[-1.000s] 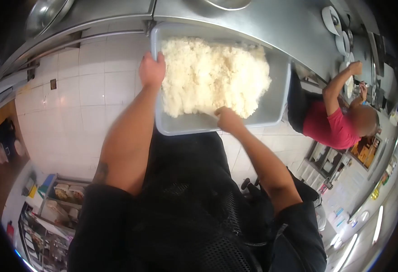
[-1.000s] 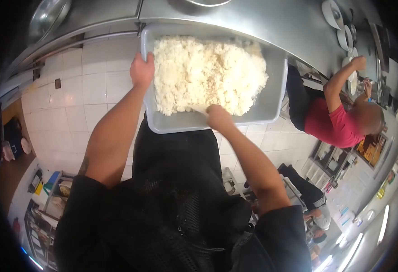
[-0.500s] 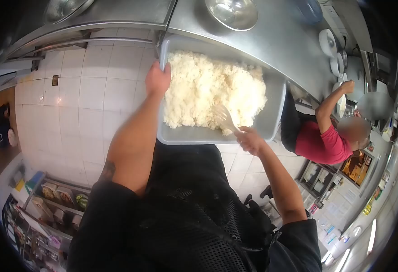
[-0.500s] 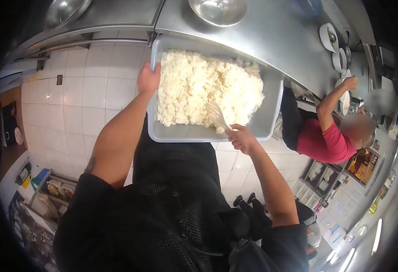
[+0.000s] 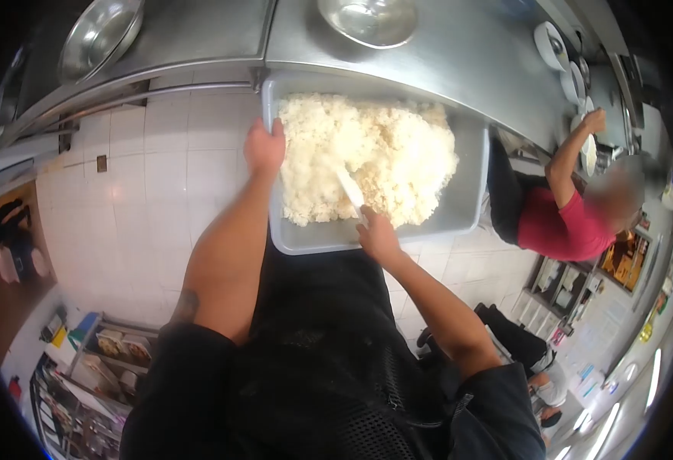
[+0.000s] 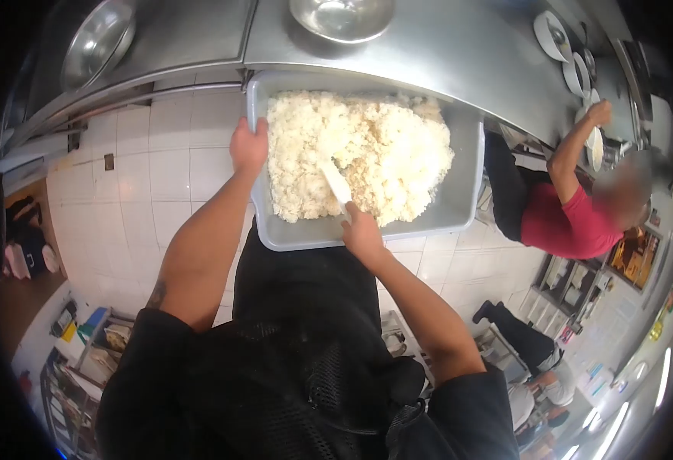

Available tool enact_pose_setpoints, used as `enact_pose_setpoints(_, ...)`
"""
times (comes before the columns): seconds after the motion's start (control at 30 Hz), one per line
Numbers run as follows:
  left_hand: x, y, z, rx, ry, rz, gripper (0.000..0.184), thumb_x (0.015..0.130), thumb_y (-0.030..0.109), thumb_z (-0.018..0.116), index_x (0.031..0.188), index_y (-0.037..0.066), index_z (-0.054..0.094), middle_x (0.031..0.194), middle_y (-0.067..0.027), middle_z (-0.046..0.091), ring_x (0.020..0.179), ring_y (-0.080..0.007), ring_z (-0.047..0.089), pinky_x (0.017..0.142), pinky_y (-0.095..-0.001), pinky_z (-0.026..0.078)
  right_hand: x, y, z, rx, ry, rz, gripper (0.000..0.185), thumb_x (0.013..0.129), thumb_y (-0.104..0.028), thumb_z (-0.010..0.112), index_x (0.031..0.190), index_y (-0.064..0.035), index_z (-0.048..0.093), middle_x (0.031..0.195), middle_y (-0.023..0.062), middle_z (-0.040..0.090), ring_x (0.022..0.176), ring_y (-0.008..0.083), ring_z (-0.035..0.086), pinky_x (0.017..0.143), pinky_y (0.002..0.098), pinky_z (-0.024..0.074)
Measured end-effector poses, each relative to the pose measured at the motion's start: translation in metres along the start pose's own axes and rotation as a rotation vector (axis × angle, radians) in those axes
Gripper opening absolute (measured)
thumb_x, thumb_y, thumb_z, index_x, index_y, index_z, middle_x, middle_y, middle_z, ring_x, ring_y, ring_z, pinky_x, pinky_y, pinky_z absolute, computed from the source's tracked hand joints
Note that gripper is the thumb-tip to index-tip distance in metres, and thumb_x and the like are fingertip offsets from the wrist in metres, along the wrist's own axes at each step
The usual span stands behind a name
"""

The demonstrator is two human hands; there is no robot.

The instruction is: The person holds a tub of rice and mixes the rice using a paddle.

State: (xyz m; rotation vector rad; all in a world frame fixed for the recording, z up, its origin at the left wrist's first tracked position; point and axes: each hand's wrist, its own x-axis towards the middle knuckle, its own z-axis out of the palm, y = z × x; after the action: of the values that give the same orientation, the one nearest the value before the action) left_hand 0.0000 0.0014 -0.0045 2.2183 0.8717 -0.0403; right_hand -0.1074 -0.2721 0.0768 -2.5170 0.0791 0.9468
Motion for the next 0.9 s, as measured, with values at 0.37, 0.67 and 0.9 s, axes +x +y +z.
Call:
enact_pose_setpoints(0.37, 0.004, 0.003, -0.001, 0.036, -0.035, -0.028, 0.044, 0.093, 0.041, 0.058, 0.107, 0.0, 0.062, 0.102, -0.0262, 0.069, 0.099, -0.0471, 0.065, 0.088, -0.0536, 0.051, 0.103, -0.008, -0.11, 0.24, -0.214, 0.168, 0.042, 0.092, -0.031, 0.068, 0.103, 0.0106, 0.069, 0.058, 0.0101, 0.058, 0.048, 0.0181, 0.053, 0.044, 0.0345, 0.0417)
enact_pose_setpoints(0.67, 0.002, 0.005, -0.004, 0.004, -0.024, -0.026, 0.044, 0.094, 0.042, 0.057, 0.107, 0.0, 0.061, 0.103, -0.0261, 0.069, 0.099, -0.0465, 0.066, 0.088, -0.0534, 0.051, 0.068, 0.006, 0.021, -0.003, 0.165, -0.182, 0.059, 0.094, -0.018, 0.061, 0.145, 0.0041, 0.042, 0.087, 0.0306, 0.066, 0.084, 0.0453, 0.066, 0.072, 0.0523, 0.0506)
enact_pose_setpoints(0.9, 0.0, 0.007, -0.004, 0.027, -0.041, -0.055, 0.042, 0.094, 0.042, 0.058, 0.106, 0.001, 0.062, 0.102, -0.0258, 0.07, 0.098, -0.0457, 0.066, 0.088, -0.0532, 0.051, 0.057, -0.009, -0.129, 0.924, -0.054, 0.538, 0.044, 0.1, -0.026, 0.062, 0.137, -0.0031, 0.055, 0.074, 0.0027, 0.047, 0.05, 0.008, 0.033, 0.042, 0.026, 0.027)
